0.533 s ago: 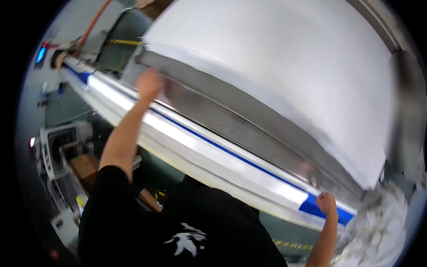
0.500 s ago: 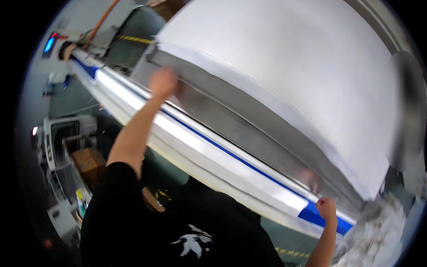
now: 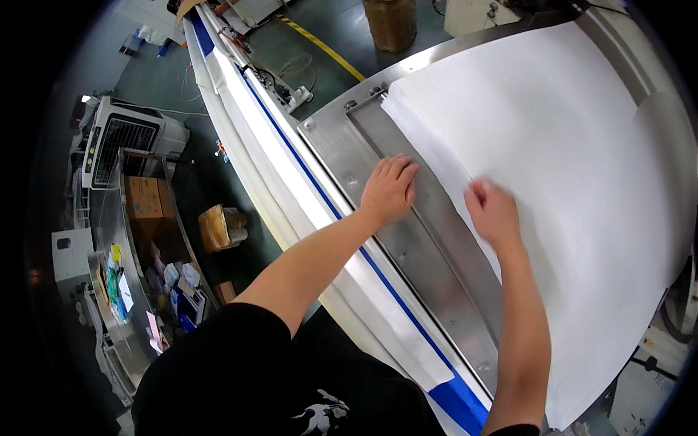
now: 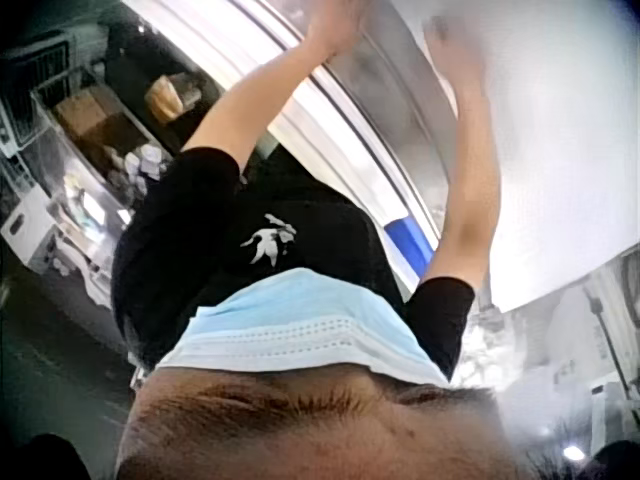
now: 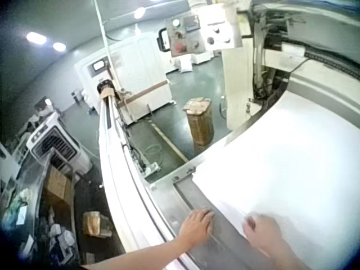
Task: The person repeatedly feeds large white sheets of paper into a machine's conveyor belt. They align each sheet at the intake, push it through the rollers, and then retrieve the processed sheet from the output side to repeat the cycle.
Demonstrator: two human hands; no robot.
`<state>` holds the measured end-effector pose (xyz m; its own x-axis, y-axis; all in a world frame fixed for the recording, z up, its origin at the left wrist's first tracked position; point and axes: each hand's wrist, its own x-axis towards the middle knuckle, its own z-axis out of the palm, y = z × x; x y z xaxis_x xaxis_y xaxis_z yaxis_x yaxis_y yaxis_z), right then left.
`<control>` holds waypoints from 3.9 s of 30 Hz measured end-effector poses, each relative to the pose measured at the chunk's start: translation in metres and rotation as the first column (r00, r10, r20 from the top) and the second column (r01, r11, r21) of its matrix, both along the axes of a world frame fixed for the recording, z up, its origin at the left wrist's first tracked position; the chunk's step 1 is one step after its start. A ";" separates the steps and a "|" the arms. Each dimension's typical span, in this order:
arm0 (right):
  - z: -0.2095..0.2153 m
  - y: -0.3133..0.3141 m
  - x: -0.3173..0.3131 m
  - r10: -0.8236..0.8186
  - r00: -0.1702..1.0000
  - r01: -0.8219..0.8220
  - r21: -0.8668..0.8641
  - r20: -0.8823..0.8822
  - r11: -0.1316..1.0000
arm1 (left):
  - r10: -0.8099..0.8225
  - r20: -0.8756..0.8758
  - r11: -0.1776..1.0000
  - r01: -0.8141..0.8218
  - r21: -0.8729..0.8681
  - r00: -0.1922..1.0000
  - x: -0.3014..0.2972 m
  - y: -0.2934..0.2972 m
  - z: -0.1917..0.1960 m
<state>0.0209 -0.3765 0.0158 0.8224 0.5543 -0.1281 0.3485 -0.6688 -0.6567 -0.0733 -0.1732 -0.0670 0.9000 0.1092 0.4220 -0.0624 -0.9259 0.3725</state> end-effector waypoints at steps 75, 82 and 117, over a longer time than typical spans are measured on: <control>-0.012 -0.667 -0.272 -0.779 0.568 0.502 -0.862 0.266 0.071 | 0.313 -0.542 0.531 0.329 0.781 0.780 0.170 0.114 0.012; -0.009 -0.764 -0.313 -0.794 0.607 0.356 -0.902 0.024 0.245 | 0.192 -0.564 0.565 0.380 0.733 0.803 0.171 0.165 0.007; 0.052 -0.713 -0.500 -0.596 0.738 -0.249 -0.948 -0.317 0.196 | 0.552 -0.808 0.286 0.862 0.418 0.208 -0.048 0.105 0.091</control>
<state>-0.4790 -1.0898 0.0681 0.3879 -0.4815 -0.7859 0.0118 -0.8500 0.5266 -0.1216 -0.0682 0.0243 0.4763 0.1971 -0.8569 -0.6397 -0.5910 -0.4915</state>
